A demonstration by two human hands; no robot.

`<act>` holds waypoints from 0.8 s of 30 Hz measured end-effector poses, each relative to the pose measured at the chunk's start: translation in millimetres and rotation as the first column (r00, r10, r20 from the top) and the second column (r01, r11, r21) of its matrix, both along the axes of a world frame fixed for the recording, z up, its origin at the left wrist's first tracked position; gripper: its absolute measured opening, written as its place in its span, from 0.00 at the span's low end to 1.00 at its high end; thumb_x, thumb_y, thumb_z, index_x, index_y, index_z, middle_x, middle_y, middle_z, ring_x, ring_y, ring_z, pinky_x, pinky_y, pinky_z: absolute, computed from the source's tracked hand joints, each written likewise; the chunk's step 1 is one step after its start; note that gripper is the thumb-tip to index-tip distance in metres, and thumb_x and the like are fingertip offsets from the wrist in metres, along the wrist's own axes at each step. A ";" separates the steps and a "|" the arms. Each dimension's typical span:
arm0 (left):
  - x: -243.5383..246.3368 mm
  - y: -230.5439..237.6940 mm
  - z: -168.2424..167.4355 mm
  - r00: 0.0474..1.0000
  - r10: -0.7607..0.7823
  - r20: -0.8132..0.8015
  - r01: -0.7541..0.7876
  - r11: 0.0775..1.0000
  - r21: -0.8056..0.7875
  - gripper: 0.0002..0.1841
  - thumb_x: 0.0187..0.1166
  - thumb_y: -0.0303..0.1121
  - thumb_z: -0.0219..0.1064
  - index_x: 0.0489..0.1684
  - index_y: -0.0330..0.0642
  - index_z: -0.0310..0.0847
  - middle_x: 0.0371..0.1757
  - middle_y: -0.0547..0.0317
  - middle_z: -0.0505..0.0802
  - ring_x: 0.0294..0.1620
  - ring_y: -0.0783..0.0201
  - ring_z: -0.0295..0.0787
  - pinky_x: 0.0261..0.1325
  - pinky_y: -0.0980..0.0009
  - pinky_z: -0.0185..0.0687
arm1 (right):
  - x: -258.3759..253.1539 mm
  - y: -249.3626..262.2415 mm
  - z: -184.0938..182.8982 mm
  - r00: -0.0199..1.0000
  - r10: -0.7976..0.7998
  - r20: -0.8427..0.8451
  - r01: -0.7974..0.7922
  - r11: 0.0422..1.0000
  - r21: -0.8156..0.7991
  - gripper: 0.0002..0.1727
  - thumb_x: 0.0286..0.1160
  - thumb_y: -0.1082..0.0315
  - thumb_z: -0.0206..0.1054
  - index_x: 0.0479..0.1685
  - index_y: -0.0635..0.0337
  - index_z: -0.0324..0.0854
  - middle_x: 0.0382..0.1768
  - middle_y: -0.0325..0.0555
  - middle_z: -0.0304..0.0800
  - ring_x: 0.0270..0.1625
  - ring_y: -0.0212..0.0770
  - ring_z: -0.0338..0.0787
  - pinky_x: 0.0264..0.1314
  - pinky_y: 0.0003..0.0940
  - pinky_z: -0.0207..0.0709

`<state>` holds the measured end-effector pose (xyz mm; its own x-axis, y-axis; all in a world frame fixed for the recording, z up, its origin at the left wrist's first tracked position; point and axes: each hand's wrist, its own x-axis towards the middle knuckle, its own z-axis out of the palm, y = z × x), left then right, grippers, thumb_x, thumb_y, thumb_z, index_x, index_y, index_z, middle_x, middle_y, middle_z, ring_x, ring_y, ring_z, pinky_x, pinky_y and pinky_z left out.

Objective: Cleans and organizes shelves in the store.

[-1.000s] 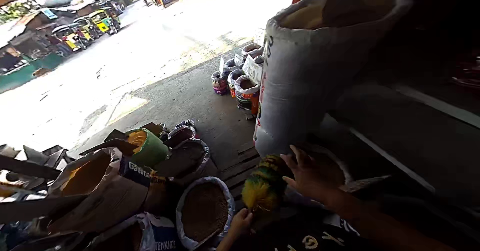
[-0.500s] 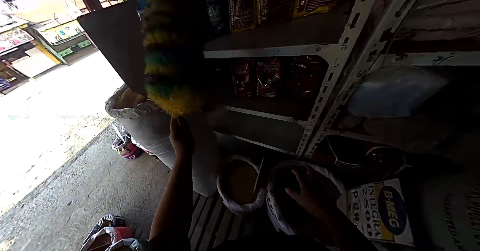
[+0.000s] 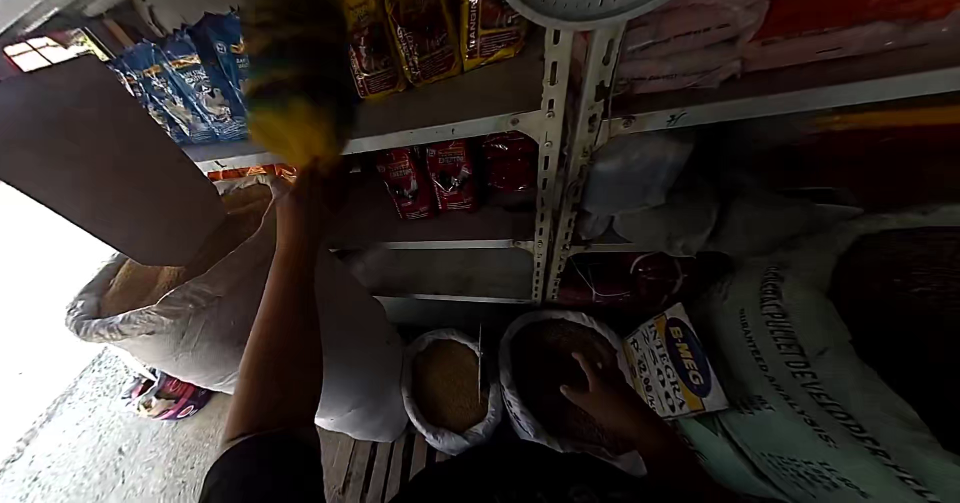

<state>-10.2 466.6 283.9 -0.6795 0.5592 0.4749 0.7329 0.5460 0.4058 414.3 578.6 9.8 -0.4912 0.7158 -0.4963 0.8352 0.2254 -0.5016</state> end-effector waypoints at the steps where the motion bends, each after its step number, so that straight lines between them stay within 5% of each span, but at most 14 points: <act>1: -2.0 1.6 12.9 0.997 -0.066 0.035 0.071 0.979 -0.192 0.21 0.95 0.35 0.48 0.78 0.36 0.75 0.62 0.24 0.88 0.65 0.24 0.85 0.67 0.25 0.72 | -6.2 -2.3 3.6 1.000 -0.005 -0.006 0.005 1.000 -0.007 0.46 0.74 0.48 0.75 0.90 0.59 0.62 0.94 0.69 0.34 0.90 0.71 0.57 0.86 0.60 0.63; 3: -5.7 -1.7 35.7 0.995 -0.098 0.008 0.097 0.966 -0.238 0.21 0.94 0.38 0.51 0.79 0.46 0.78 0.65 0.29 0.89 0.68 0.26 0.84 0.66 0.22 0.70 | -19.2 -8.5 9.0 1.000 -0.001 -0.016 0.000 1.000 -0.008 0.46 0.75 0.46 0.74 0.91 0.56 0.61 0.94 0.68 0.35 0.91 0.70 0.56 0.87 0.60 0.62; 7: 13.8 11.0 44.9 0.996 -0.082 -0.032 0.087 0.975 0.204 0.25 0.96 0.40 0.45 0.85 0.40 0.71 0.71 0.33 0.87 0.73 0.37 0.85 0.75 0.36 0.72 | -42.0 -20.9 6.5 0.999 0.043 -0.017 -0.043 0.999 0.011 0.46 0.74 0.45 0.74 0.90 0.56 0.62 0.95 0.67 0.32 0.91 0.70 0.55 0.87 0.60 0.62; 8: 18.1 18.0 38.8 0.990 -0.130 -0.045 0.137 0.970 0.203 0.25 0.96 0.38 0.45 0.85 0.36 0.70 0.68 0.29 0.88 0.69 0.35 0.87 0.72 0.36 0.75 | -44.3 -25.4 4.1 0.998 0.059 -0.016 -0.058 0.998 0.016 0.46 0.73 0.45 0.75 0.89 0.56 0.63 0.95 0.67 0.31 0.91 0.69 0.55 0.87 0.60 0.62; 10: 18.4 27.9 34.6 0.949 -0.315 -0.025 0.313 0.948 -0.058 0.21 0.94 0.33 0.48 0.77 0.32 0.75 0.56 0.26 0.90 0.60 0.30 0.88 0.65 0.30 0.77 | -44.8 -32.9 4.1 0.995 0.090 -0.034 -0.090 0.996 0.011 0.46 0.71 0.46 0.77 0.88 0.57 0.65 0.95 0.67 0.32 0.91 0.69 0.54 0.87 0.59 0.62; 12: 13.5 34.5 45.1 0.925 -0.379 0.031 0.373 0.888 -0.269 0.19 0.94 0.36 0.52 0.75 0.41 0.80 0.60 0.32 0.91 0.64 0.32 0.87 0.67 0.28 0.75 | -41.1 -39.2 5.4 0.994 0.099 -0.037 -0.100 0.995 -0.014 0.45 0.71 0.48 0.77 0.87 0.59 0.65 0.95 0.67 0.32 0.92 0.68 0.53 0.88 0.57 0.62; 15: 14.2 33.7 54.4 0.949 -0.315 -0.007 0.315 0.949 -0.011 0.22 0.94 0.38 0.51 0.79 0.42 0.79 0.66 0.36 0.90 0.69 0.36 0.86 0.72 0.32 0.73 | -31.9 -42.5 7.1 0.999 0.042 -0.003 -0.042 0.998 -0.044 0.45 0.73 0.49 0.76 0.88 0.59 0.64 0.95 0.66 0.31 0.92 0.68 0.55 0.87 0.57 0.63; 17: 23.0 46.2 45.6 0.961 -0.276 -0.015 0.274 0.946 0.172 0.24 0.94 0.37 0.49 0.85 0.39 0.71 0.70 0.35 0.88 0.70 0.38 0.86 0.74 0.39 0.75 | -27.4 -44.5 7.4 0.999 0.011 0.030 -0.010 0.999 -0.049 0.44 0.75 0.48 0.75 0.88 0.59 0.63 0.95 0.66 0.31 0.91 0.68 0.57 0.85 0.56 0.65; 21: 27.6 53.5 14.1 0.874 -0.476 0.097 0.484 0.870 -0.094 0.22 0.94 0.35 0.51 0.81 0.38 0.74 0.65 0.32 0.90 0.67 0.34 0.87 0.72 0.34 0.75 | -22.4 -49.1 3.9 0.999 0.005 0.041 -0.003 0.999 -0.050 0.44 0.75 0.47 0.75 0.88 0.60 0.64 0.95 0.67 0.29 0.90 0.69 0.57 0.85 0.56 0.65; 24: 28.4 30.7 -49.6 0.888 -0.455 0.071 0.455 0.890 0.022 0.24 0.93 0.37 0.53 0.86 0.41 0.70 0.60 0.33 0.92 0.58 0.34 0.92 0.62 0.32 0.81 | -16.1 -50.6 -4.8 0.997 -0.062 -0.048 0.062 0.998 0.000 0.43 0.74 0.50 0.77 0.86 0.62 0.66 0.94 0.68 0.31 0.90 0.70 0.59 0.85 0.57 0.66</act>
